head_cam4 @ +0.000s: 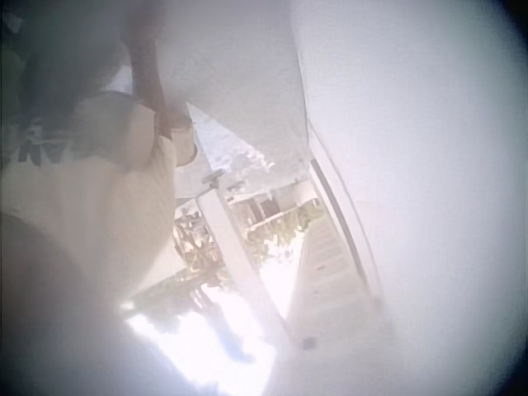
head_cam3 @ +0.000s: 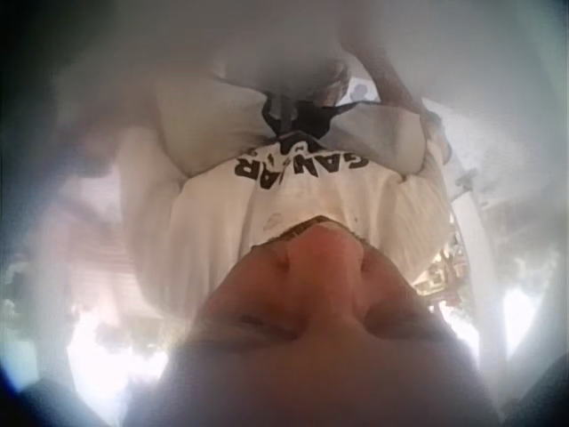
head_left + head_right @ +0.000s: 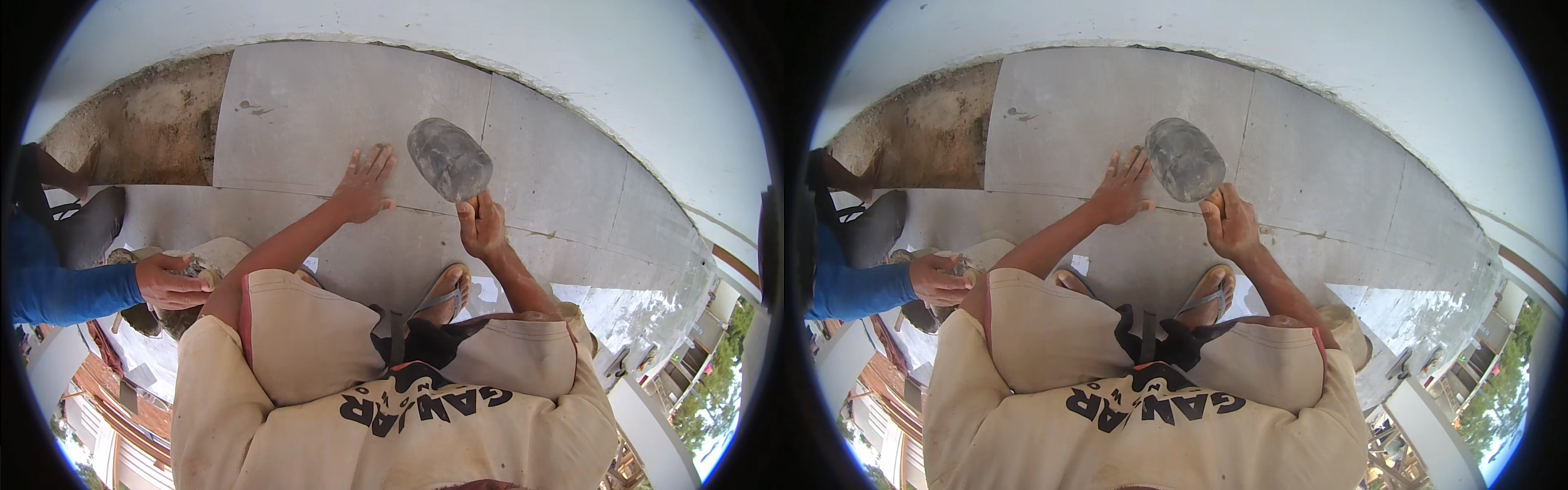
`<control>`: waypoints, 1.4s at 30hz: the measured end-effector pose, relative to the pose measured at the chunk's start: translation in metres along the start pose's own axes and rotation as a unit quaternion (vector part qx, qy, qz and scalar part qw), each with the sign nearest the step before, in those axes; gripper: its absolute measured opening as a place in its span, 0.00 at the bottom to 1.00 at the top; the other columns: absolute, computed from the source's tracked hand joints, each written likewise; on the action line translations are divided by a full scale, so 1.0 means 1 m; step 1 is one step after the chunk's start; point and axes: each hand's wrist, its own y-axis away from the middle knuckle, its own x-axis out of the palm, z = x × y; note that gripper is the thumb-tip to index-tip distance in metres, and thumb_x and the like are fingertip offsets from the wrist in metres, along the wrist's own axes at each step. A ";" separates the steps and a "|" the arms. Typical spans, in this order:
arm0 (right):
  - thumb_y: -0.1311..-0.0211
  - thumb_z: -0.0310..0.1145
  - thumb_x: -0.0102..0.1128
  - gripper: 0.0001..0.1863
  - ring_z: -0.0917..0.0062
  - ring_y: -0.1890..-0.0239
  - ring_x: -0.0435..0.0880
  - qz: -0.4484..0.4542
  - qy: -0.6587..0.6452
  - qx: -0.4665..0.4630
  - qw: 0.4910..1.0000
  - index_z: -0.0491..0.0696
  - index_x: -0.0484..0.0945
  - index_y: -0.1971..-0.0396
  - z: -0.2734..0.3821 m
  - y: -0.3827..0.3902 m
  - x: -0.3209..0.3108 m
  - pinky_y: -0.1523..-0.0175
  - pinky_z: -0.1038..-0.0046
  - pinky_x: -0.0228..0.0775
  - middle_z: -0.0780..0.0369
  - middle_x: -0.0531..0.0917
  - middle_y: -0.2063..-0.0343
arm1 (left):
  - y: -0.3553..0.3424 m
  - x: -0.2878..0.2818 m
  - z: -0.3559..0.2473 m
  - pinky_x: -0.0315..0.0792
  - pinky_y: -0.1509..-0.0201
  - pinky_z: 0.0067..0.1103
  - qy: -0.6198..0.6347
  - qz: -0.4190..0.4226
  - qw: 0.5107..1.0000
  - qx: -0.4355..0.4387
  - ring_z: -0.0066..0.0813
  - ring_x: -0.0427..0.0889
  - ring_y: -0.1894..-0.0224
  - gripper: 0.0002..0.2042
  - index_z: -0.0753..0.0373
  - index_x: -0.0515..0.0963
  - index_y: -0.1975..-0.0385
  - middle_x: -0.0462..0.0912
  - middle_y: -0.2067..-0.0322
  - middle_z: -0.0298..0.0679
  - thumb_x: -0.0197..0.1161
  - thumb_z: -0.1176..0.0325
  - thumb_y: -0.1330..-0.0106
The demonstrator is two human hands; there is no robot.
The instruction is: The person applies mortar to the back of a large ceramic tile using a notched trowel. They then place the tile onto the prepared floor surface and use a rubber mallet to tap it into position, ensuring it is level and securely set.
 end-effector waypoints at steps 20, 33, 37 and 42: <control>0.23 0.50 0.51 0.22 0.77 0.74 0.72 0.101 0.053 0.054 0.992 0.43 0.77 0.55 -0.017 -0.084 0.014 0.66 0.68 0.68 0.64 0.74 0.77 | 0.031 0.023 0.088 0.37 0.18 0.46 0.038 -0.261 0.952 -0.156 0.47 0.39 0.19 0.46 0.70 0.48 0.24 0.43 0.22 0.51 0.49 0.36 0.28; 0.23 0.42 0.52 0.18 0.53 0.70 0.84 -0.028 -0.134 -0.385 0.913 0.41 0.70 0.50 0.194 -0.236 0.119 0.63 0.57 0.74 0.49 0.82 0.69 | 0.037 0.014 0.090 0.48 0.21 0.48 0.084 -0.372 0.909 -0.168 0.57 0.54 0.24 0.43 0.74 0.59 0.29 0.57 0.27 0.59 0.52 0.38 0.28; 0.26 0.43 0.55 0.17 0.46 0.69 0.84 0.154 0.117 -0.257 0.947 0.42 0.69 0.55 0.124 -0.259 0.188 0.63 0.52 0.75 0.48 0.83 0.73 | 0.033 0.015 0.089 0.48 0.21 0.47 0.096 -0.356 0.913 -0.172 0.57 0.55 0.25 0.42 0.75 0.61 0.31 0.61 0.30 0.59 0.52 0.39 0.28; 0.24 0.47 0.51 0.22 0.43 0.68 0.83 0.198 0.012 -0.279 0.940 0.40 0.70 0.54 0.212 -0.259 0.174 0.61 0.49 0.75 0.45 0.83 0.73 | 0.040 0.023 0.095 0.48 0.21 0.45 0.158 -0.314 0.918 -0.182 0.57 0.56 0.26 0.39 0.73 0.65 0.33 0.66 0.33 0.57 0.52 0.40 0.28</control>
